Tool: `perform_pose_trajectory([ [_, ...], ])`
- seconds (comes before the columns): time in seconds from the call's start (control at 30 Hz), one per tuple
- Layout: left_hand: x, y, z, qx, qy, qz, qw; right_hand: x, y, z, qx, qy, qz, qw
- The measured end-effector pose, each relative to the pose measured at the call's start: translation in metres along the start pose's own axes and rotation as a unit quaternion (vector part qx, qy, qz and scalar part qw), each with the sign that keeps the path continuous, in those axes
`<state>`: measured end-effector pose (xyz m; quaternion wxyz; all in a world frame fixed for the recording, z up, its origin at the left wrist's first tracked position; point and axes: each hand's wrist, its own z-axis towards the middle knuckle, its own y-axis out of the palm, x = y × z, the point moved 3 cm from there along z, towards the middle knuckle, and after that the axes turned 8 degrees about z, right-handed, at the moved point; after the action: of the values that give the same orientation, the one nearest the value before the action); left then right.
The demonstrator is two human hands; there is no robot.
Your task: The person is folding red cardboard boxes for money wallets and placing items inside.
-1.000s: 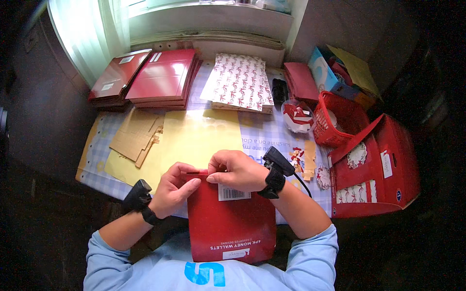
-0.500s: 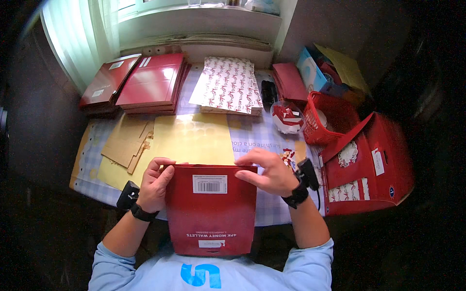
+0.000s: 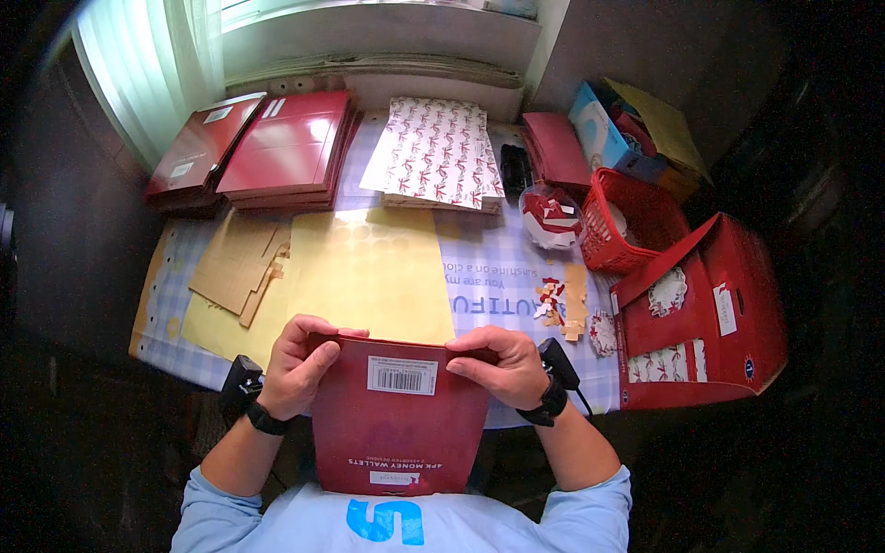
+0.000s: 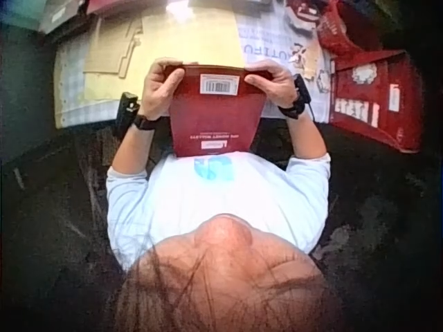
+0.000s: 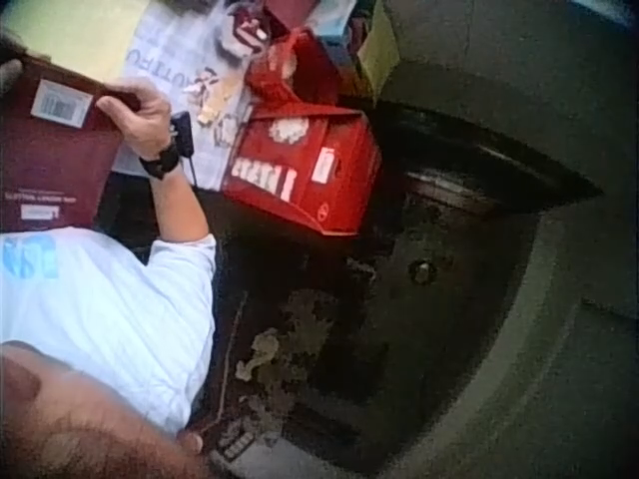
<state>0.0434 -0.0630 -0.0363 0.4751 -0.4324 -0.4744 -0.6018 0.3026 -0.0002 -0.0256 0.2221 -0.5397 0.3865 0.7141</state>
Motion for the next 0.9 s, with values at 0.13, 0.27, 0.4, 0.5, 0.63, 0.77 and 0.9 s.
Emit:
perform_pose_trajectory([
  [0.13, -0.002, 0.001, 0.002, -0.002, 0.006, -0.070, 0.998, -0.007, 0.003, 0.003, 0.013, -0.019, -0.045, 0.999],
  [0.27, -0.003, 0.000, 0.004, -0.017, -0.013, -0.108, 0.994, -0.014, 0.005, 0.004, 0.017, -0.028, -0.075, 0.997],
  [0.4, -0.004, 0.000, 0.004, -0.029, 0.000, -0.092, 0.995, -0.017, 0.006, 0.003, 0.014, -0.044, -0.106, 0.993],
  [0.5, -0.003, 0.001, 0.004, -0.024, 0.005, -0.082, 0.996, -0.020, 0.008, 0.002, 0.013, -0.066, -0.127, 0.990],
  [0.63, -0.001, 0.000, 0.002, -0.024, 0.000, -0.115, 0.993, -0.026, 0.014, 0.002, 0.006, -0.079, -0.152, 0.985],
  [0.77, 0.015, 0.005, 0.004, -0.029, 0.011, -0.096, 0.995, -0.026, 0.013, 0.002, 0.016, -0.074, -0.131, 0.989],
  [0.9, 0.016, 0.004, 0.006, -0.079, 0.018, -0.074, 0.994, -0.022, 0.010, 0.001, 0.021, -0.052, -0.087, 0.995],
])
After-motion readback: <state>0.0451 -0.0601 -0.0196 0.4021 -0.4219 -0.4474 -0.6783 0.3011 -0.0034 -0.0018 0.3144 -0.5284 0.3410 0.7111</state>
